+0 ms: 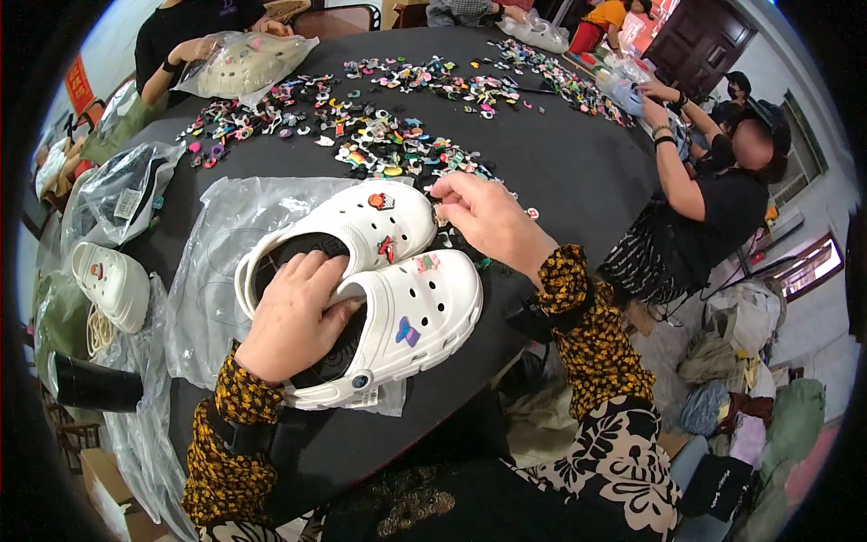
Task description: Decorate white foam clogs with various colorful charms.
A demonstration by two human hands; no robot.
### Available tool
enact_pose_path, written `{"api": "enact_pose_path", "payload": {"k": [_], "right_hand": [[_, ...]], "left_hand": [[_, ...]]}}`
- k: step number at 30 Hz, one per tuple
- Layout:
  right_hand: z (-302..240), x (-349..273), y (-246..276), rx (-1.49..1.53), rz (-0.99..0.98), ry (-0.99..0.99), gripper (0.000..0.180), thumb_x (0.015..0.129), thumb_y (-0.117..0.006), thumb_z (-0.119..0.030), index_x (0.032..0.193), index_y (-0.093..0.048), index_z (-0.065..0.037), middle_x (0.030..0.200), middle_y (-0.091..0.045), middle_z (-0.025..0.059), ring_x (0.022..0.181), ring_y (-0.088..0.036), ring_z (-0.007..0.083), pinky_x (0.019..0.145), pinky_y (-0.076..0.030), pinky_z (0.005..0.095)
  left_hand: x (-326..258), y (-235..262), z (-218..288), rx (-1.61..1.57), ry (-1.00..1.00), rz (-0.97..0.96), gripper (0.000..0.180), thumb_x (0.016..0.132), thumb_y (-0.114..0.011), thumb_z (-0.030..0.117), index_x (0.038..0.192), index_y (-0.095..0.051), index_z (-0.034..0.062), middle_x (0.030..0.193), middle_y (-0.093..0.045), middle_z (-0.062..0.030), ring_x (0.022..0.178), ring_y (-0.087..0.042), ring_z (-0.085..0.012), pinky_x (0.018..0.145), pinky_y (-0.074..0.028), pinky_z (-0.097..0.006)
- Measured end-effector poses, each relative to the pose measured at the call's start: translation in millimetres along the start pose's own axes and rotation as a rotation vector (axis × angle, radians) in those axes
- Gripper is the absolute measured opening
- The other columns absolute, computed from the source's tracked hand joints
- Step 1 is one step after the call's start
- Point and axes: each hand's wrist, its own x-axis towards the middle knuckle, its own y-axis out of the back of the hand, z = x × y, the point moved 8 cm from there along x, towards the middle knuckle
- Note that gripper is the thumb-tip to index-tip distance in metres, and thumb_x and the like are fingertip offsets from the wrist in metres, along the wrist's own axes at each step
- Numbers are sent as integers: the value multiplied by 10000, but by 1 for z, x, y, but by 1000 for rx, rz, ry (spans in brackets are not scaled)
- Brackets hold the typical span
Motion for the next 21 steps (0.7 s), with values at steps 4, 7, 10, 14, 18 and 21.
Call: {"api": "enact_pose_path", "payload": {"k": [4, 7, 10, 14, 18, 21], "right_hand": [[-5, 3, -4, -43, -6, 75, 167, 884, -532, -51, 1016, -601, 26, 922, -648, 130, 812, -633, 190, 723, -498, 313], [-4, -1, 0, -37, 2, 35, 172, 871, -535, -88, 983, -605, 23, 906, -635, 187, 816, -640, 300, 728, -496, 376], [-3, -16, 14, 50, 65, 63, 145, 866, -545, -62, 960, -601, 33, 879, -638, 179, 784, -644, 289, 702, -497, 356], [2, -41, 21, 113, 113, 28, 124, 874, -557, -41, 965, -598, 31, 860, -637, 146, 754, -634, 221, 691, -491, 317], [5, -60, 18, 182, 143, -42, 124, 887, -577, -38, 993, -603, 22, 859, -641, 113, 768, -622, 149, 702, -491, 278], [21, -84, 26, 263, 216, -87, 128, 884, -590, -18, 1006, -601, 18, 888, -644, 101, 804, -629, 133, 719, -500, 267]], "left_hand": [[-1, 4, -8, -90, 79, 53, 399, 746, -708, 86, 1102, -557, -14, 906, -548, -151, 876, -546, -344, 766, -451, -414], [-2, 3, -16, -138, 146, 74, 394, 747, -710, 80, 1101, -559, -5, 901, -545, -156, 858, -552, -348, 755, -454, -412], [-2, 6, -23, -129, 171, 105, 312, 755, -699, 63, 1041, -593, -3, 862, -553, -144, 819, -559, -332, 715, -461, -399], [-3, 8, -29, -125, 248, 84, 239, 765, -685, 51, 985, -614, -9, 838, -563, -135, 795, -562, -316, 692, -465, -390], [-10, 8, -36, -107, 241, 100, 227, 761, -686, 48, 967, -612, -13, 844, -566, -141, 794, -561, -324, 689, -464, -393], [0, 5, -21, -80, 220, 81, 219, 758, -690, 48, 954, -613, -12, 845, -566, -143, 797, -560, -329, 691, -462, -398]]}}
